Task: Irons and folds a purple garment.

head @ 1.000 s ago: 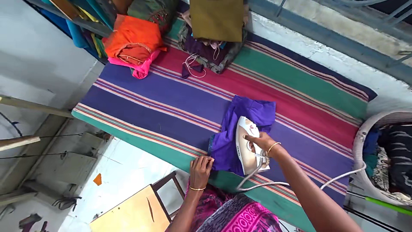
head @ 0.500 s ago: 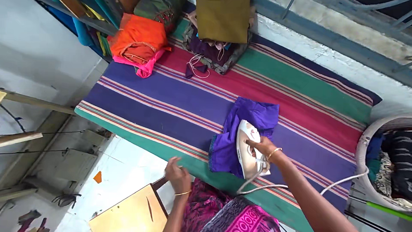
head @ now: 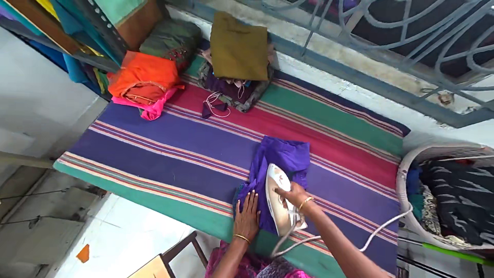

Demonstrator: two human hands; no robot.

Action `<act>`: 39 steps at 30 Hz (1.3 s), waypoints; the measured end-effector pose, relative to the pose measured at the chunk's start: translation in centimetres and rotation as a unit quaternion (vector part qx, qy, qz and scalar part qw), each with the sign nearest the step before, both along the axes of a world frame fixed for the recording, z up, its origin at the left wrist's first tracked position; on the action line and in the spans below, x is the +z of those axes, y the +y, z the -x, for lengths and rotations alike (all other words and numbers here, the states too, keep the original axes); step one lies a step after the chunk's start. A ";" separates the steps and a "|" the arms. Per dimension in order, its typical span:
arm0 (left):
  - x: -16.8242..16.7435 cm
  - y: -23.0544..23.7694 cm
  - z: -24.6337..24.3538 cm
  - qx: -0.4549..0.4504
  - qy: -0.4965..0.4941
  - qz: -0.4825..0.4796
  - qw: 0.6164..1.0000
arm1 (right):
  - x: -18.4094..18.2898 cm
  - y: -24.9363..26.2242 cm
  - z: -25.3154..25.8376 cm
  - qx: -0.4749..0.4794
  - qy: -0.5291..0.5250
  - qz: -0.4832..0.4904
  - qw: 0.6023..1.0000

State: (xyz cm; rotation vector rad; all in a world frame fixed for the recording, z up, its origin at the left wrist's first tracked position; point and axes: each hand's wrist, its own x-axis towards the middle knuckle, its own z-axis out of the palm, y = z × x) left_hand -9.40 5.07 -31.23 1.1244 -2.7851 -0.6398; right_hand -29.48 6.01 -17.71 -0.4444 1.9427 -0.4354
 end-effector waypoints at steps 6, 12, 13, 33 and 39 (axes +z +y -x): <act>0.0 0.1 -0.2 0.002 -0.037 -0.009 0.999 | 0.4 -5.2 6.4 -0.033 0.046 0.011 0.998; 1.3 0.9 0.5 0.046 0.046 0.050 0.997 | 1.1 -3.6 9.3 -0.055 0.030 0.024 0.998; 1.7 0.8 1.3 0.058 0.095 0.095 0.989 | 1.3 -3.2 8.9 -0.039 0.031 0.017 0.999; 1.2 -3.8 7.2 0.060 -0.111 -0.116 0.985 | 0.8 -6.2 8.7 0.361 0.148 -0.068 0.918; 1.2 -3.8 7.1 0.048 -0.122 -0.119 0.984 | 1.1 -9.0 11.3 0.349 0.155 -0.057 0.923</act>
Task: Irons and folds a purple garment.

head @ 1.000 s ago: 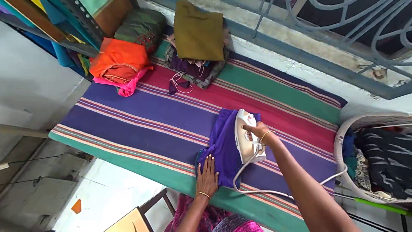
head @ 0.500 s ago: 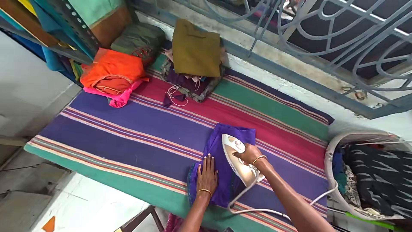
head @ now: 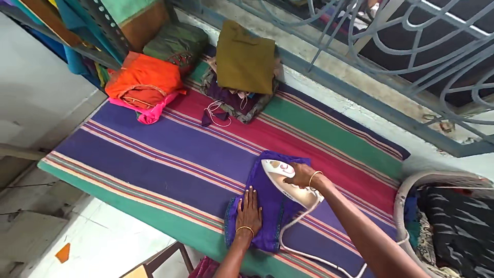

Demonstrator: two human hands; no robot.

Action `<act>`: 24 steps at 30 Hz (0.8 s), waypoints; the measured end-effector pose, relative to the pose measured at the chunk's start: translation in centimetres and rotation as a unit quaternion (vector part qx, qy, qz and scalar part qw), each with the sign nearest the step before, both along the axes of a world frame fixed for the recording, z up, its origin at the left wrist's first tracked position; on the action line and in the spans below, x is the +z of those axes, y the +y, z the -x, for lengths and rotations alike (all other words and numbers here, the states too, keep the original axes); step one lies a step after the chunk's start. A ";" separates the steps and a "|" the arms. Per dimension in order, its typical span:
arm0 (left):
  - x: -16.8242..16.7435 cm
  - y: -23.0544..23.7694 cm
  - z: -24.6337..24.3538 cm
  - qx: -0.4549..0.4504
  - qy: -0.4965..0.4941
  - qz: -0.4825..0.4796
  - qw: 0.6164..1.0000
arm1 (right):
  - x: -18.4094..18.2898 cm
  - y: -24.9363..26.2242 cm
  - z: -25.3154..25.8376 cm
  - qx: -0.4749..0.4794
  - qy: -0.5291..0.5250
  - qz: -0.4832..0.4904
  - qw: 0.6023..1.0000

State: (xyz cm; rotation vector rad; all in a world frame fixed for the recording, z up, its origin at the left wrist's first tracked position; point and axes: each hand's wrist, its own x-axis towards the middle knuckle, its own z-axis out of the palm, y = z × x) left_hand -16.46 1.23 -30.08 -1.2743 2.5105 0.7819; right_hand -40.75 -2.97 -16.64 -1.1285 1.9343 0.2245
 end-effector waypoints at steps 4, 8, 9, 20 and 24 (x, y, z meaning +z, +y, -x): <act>-0.1 0.0 0.0 0.006 0.003 0.006 1.000 | 0.2 3.1 -0.6 -0.013 0.000 -0.033 0.999; -1.1 0.6 -0.2 0.013 0.042 0.077 0.996 | -1.5 10.3 2.2 -0.074 -0.012 -0.021 0.997; -1.4 0.7 -0.3 0.013 0.049 0.095 0.994 | -2.0 12.0 3.5 -0.103 -0.011 -0.012 0.995; 0.4 1.5 -3.5 -0.005 0.203 0.192 0.960 | -0.3 24.8 7.5 -0.418 0.126 0.316 0.842; 0.4 3.5 -7.1 0.058 0.233 0.237 0.941 | -2.5 29.3 5.8 -0.442 0.169 0.427 0.770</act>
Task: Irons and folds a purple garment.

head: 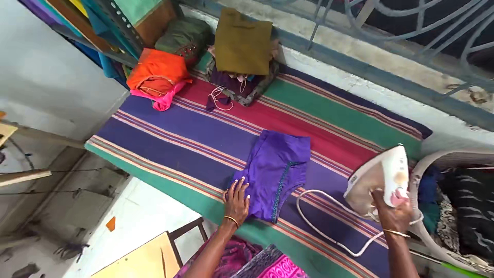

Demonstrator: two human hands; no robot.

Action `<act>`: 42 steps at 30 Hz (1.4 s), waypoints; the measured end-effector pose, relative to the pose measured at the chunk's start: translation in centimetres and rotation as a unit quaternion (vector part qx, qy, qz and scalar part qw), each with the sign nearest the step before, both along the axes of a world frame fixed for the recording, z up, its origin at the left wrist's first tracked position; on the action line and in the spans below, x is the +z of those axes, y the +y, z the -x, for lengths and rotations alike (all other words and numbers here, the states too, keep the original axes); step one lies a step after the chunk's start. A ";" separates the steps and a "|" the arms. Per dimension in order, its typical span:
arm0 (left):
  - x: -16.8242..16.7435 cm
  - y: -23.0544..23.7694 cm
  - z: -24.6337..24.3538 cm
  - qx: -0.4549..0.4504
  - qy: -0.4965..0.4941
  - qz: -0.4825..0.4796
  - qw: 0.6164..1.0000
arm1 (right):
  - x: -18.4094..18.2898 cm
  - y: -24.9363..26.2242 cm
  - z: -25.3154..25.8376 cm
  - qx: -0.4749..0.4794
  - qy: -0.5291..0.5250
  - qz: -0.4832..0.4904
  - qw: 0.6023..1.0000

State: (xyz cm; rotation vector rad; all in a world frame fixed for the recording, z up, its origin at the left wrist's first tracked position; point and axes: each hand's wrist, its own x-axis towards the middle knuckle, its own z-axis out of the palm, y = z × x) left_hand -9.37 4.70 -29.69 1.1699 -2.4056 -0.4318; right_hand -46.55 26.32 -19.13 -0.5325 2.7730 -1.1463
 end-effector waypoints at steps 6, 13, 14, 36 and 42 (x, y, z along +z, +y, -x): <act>1.5 1.3 -2.7 0.209 0.010 -0.238 0.949 | -2.6 6.3 -2.9 -0.037 0.023 0.075 0.996; 5.2 -0.9 -1.0 0.213 -0.169 -0.376 0.886 | -5.6 11.8 -2.8 -0.016 -0.047 0.049 0.998; 5.4 -1.3 -0.8 0.214 -0.188 -0.386 0.877 | -5.4 11.6 -2.5 -0.009 -0.051 0.046 0.998; 3.9 -2.4 -1.2 0.232 -0.025 -0.533 0.813 | -5.1 -10.0 -21.7 0.559 -0.065 -0.184 0.806; 4.9 -2.4 -1.1 0.231 0.039 -0.574 0.785 | -3.5 -11.1 -17.8 0.531 0.018 -0.071 0.844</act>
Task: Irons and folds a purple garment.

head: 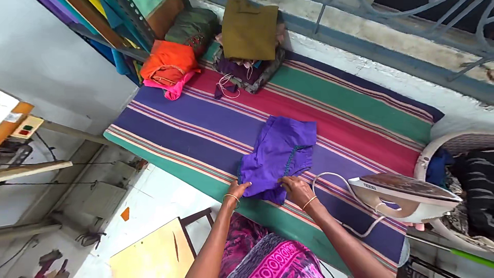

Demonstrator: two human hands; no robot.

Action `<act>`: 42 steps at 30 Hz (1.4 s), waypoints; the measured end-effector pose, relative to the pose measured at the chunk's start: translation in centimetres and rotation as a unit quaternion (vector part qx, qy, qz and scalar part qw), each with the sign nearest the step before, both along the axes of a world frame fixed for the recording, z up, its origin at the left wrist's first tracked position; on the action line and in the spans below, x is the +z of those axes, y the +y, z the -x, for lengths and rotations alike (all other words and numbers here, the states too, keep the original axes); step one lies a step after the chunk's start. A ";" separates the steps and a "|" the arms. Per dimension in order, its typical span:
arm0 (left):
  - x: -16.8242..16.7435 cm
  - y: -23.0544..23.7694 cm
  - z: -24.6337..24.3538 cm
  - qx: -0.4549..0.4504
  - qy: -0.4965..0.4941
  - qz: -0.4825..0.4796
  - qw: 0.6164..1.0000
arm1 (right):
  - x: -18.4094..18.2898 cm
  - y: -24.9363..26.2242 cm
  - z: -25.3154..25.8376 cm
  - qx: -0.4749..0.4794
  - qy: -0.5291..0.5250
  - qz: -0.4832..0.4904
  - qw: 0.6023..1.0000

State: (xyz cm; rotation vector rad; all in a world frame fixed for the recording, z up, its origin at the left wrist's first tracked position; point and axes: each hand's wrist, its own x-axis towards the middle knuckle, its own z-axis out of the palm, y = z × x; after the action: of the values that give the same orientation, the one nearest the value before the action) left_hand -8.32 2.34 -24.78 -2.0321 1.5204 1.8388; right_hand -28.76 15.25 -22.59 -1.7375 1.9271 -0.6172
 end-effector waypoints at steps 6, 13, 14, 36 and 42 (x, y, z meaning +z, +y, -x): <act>-0.2 -0.6 -0.6 0.005 0.020 0.009 1.000 | -2.1 0.6 -2.9 0.060 0.064 0.074 0.993; -1.3 -1.1 -1.3 -0.023 0.004 0.004 1.000 | -4.3 2.5 -5.2 0.039 0.029 -0.168 0.985; -1.0 -1.1 -1.2 -0.013 0.011 -0.002 1.000 | -4.6 2.6 -5.2 0.024 0.026 -0.150 0.988; 2.7 -2.4 3.5 0.014 -0.005 0.033 0.999 | -9.9 4.2 -6.3 -0.071 0.115 0.150 0.979; 4.3 -2.8 9.7 -0.150 -0.021 0.095 0.984 | -9.8 4.4 -6.1 -0.074 0.120 0.173 0.975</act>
State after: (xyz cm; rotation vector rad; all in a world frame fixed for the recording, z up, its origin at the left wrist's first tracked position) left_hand -18.06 -0.43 -20.52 -1.7692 1.9315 1.5836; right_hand -22.62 19.66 -32.37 -1.9650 2.2387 -0.8753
